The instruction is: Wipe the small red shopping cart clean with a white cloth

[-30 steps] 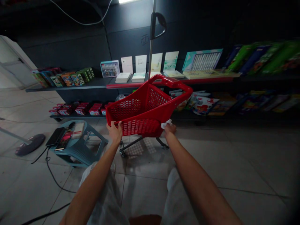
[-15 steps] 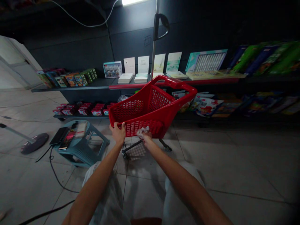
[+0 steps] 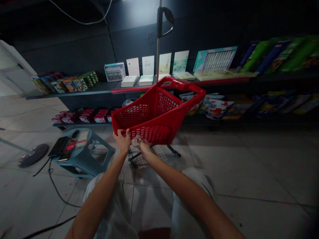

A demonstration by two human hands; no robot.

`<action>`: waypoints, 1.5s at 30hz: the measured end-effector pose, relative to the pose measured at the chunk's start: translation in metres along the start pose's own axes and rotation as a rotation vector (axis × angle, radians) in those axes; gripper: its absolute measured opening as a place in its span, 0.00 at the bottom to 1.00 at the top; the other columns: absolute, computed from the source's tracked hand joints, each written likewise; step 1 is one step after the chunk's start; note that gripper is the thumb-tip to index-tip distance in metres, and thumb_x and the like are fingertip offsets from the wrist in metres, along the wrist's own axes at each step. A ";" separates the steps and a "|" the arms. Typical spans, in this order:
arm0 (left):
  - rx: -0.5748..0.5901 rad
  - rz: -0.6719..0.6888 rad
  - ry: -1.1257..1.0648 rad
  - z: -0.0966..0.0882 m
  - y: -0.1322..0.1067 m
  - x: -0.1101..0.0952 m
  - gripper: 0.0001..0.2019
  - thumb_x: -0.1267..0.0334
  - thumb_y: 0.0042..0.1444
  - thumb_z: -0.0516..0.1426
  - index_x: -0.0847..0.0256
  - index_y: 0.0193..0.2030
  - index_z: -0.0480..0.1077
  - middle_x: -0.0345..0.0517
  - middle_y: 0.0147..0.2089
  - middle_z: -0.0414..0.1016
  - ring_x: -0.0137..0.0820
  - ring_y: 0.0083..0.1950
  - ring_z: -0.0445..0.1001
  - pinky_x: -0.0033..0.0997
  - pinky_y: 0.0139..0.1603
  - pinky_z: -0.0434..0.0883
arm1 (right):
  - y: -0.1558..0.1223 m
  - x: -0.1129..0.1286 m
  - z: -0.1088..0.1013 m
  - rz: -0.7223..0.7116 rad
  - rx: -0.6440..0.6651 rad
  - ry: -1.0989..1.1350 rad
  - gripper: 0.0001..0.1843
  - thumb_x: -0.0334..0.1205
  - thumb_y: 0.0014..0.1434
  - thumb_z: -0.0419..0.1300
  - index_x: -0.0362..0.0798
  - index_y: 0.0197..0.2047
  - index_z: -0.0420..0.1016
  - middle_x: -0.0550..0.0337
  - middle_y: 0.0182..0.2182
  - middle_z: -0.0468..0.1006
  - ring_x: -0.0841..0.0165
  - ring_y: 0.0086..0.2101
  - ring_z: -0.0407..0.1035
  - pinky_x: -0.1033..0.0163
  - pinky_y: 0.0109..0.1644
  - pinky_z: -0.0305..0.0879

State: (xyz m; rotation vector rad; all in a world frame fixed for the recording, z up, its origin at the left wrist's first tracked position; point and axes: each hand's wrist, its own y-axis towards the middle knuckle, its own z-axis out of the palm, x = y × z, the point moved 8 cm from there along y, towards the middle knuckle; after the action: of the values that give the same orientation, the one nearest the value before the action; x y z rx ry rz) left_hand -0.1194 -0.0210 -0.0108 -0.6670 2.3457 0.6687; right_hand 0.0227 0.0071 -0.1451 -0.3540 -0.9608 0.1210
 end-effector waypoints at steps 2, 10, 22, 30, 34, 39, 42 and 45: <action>0.002 -0.008 -0.016 0.000 0.000 0.001 0.25 0.38 0.65 0.52 0.55 0.54 0.70 0.59 0.70 0.58 0.47 0.61 0.74 0.47 0.57 0.74 | 0.006 0.021 -0.020 -0.026 -0.126 0.026 0.19 0.37 0.43 0.70 0.47 0.40 0.73 0.64 0.29 0.80 0.69 0.29 0.74 0.66 0.32 0.70; 0.049 -0.023 -0.077 -0.001 0.006 0.009 0.22 0.39 0.63 0.56 0.53 0.51 0.72 0.55 0.71 0.56 0.44 0.61 0.75 0.46 0.64 0.71 | 0.029 0.154 -0.094 -0.324 -0.333 0.161 0.23 0.41 0.48 0.70 0.47 0.47 0.73 0.58 0.37 0.82 0.67 0.36 0.79 0.63 0.41 0.77; 0.143 0.056 -0.081 -0.005 0.003 0.009 0.14 0.49 0.68 0.53 0.55 0.51 0.71 0.56 0.72 0.56 0.42 0.67 0.69 0.43 0.68 0.66 | -0.053 0.278 -0.059 -1.274 -0.267 -0.737 0.14 0.42 0.67 0.56 0.48 0.51 0.78 0.49 0.55 0.77 0.62 0.57 0.70 0.53 0.66 0.63; 0.129 0.055 -0.140 -0.009 0.003 0.008 0.12 0.52 0.68 0.53 0.55 0.49 0.71 0.54 0.68 0.61 0.39 0.66 0.70 0.42 0.69 0.66 | -0.070 0.231 -0.001 -1.245 -0.040 -0.944 0.16 0.41 0.70 0.52 0.49 0.55 0.75 0.48 0.58 0.75 0.61 0.60 0.66 0.51 0.68 0.60; 0.126 0.031 -0.159 -0.011 0.004 0.008 0.11 0.53 0.68 0.53 0.56 0.46 0.71 0.55 0.68 0.60 0.39 0.66 0.70 0.42 0.69 0.66 | -0.078 0.221 0.013 -1.303 0.003 -1.010 0.22 0.38 0.67 0.53 0.52 0.63 0.70 0.49 0.65 0.68 0.60 0.66 0.60 0.48 0.70 0.58; 0.163 0.017 -0.139 -0.010 0.003 0.008 0.11 0.52 0.68 0.54 0.55 0.47 0.71 0.54 0.70 0.58 0.38 0.63 0.72 0.41 0.68 0.67 | -0.077 0.205 0.031 -1.278 0.072 -1.341 0.25 0.36 0.65 0.54 0.50 0.64 0.70 0.50 0.67 0.67 0.56 0.66 0.57 0.48 0.70 0.54; 0.172 0.023 -0.101 -0.011 0.004 0.007 0.13 0.51 0.69 0.52 0.55 0.49 0.70 0.55 0.72 0.56 0.40 0.59 0.75 0.43 0.65 0.69 | -0.073 0.207 0.039 -1.228 0.094 -1.542 0.23 0.37 0.66 0.54 0.49 0.63 0.72 0.48 0.63 0.72 0.53 0.61 0.61 0.46 0.65 0.54; 0.183 0.023 -0.056 -0.011 0.006 0.008 0.15 0.49 0.71 0.48 0.55 0.48 0.70 0.56 0.72 0.57 0.41 0.58 0.76 0.45 0.63 0.71 | -0.068 0.216 0.043 -1.184 0.131 -1.646 0.20 0.39 0.68 0.53 0.50 0.61 0.73 0.47 0.59 0.76 0.53 0.57 0.63 0.47 0.60 0.53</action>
State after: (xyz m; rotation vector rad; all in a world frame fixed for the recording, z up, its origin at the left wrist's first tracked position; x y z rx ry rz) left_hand -0.1325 -0.0254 -0.0070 -0.5337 2.3313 0.4693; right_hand 0.1073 0.0091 0.0693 0.6382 -2.6048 -0.7306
